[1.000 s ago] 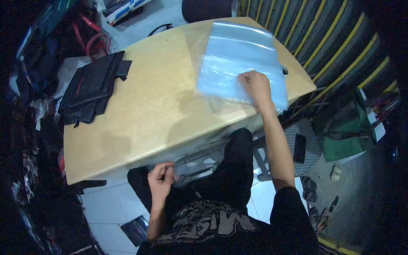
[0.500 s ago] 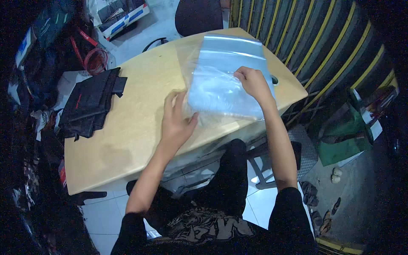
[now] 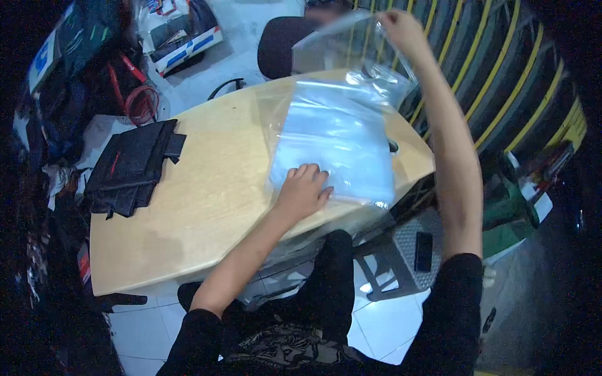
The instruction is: The person opens a clear plastic sleeve by inserting their arms into it, then slides a black laptop bag into the sleeve before folding the plastic.
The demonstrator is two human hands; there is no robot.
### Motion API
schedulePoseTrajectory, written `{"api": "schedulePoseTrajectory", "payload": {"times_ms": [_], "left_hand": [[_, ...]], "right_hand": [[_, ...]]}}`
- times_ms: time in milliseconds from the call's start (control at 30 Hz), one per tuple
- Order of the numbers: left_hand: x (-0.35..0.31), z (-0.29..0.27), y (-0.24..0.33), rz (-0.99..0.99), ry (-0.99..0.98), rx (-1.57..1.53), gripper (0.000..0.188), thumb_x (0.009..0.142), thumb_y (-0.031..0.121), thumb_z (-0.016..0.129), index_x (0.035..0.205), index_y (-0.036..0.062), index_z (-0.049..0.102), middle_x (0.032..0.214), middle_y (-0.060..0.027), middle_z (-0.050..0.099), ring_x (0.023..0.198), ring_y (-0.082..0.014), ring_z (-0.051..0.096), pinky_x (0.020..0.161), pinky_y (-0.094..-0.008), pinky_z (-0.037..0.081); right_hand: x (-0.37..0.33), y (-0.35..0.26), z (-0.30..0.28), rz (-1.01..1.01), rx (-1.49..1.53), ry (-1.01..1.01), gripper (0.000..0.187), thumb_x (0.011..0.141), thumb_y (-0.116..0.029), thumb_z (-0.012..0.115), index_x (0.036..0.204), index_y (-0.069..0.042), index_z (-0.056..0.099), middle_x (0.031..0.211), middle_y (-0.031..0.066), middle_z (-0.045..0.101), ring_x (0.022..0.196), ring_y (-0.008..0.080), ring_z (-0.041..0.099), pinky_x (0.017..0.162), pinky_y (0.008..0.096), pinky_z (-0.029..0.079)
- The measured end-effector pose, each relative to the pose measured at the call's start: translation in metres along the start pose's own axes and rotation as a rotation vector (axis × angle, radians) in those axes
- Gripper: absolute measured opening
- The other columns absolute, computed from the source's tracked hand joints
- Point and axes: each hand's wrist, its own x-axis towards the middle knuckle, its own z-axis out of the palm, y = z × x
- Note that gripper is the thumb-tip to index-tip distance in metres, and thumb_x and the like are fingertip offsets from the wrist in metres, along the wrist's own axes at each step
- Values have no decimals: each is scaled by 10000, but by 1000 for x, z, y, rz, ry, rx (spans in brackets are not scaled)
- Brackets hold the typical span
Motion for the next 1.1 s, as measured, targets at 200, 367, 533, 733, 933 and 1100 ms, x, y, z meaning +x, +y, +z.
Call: {"api": "schedulePoseTrajectory", "payload": {"times_ms": [200, 367, 533, 733, 933, 1100], "left_hand": [[-1, -1, -1, -46, -3, 7, 315, 880, 316, 580, 1059, 62, 627, 1083, -137, 560, 1087, -293, 513, 893, -423, 390], [20, -13, -17, -209, 126, -410, 404, 888, 350, 595, 1123, 23, 603, 1069, -147, 614, 1076, -293, 543, 947, -434, 400], [92, -34, 18, -448, 180, -1607, 518, 883, 384, 641, 1244, 36, 511, 1087, -116, 581, 1075, -223, 536, 935, -404, 433], [78, 11, 69, -366, -107, -2404, 416, 885, 340, 660, 1179, 73, 535, 1050, -86, 601, 1014, -228, 581, 855, -394, 481], [-8, -33, 68, -502, 171, -2315, 185, 907, 201, 639, 1014, 54, 611, 866, -37, 641, 793, -158, 628, 717, -292, 520], [-121, -70, -18, -824, 641, -1928, 156, 900, 160, 647, 981, 33, 608, 791, -41, 627, 697, -146, 604, 635, -287, 512]], "right_hand": [[51, -105, -130, 38, 258, 122, 263, 964, -266, 533, 854, -34, 590, 741, 14, 567, 649, 109, 520, 607, 296, 436], [40, -140, -200, -70, 375, 178, 288, 993, -319, 491, 836, -85, 553, 704, -14, 498, 628, 95, 475, 614, 281, 430], [22, -137, -269, -230, 475, 297, 252, 973, -320, 529, 1032, -82, 590, 885, 28, 582, 803, 129, 563, 732, 316, 479], [-1, -83, -294, -215, 541, 380, 361, 957, -333, 549, 1185, -58, 596, 1068, 84, 622, 990, 175, 595, 862, 331, 478], [-22, 11, -288, 16, 341, 337, 464, 948, -359, 543, 1255, -11, 563, 1216, 144, 602, 1152, 225, 554, 980, 320, 416], [-11, -21, -123, 190, 450, 47, 422, 961, -371, 537, 1119, 12, 613, 813, 21, 604, 719, 104, 561, 634, 252, 452]]}}
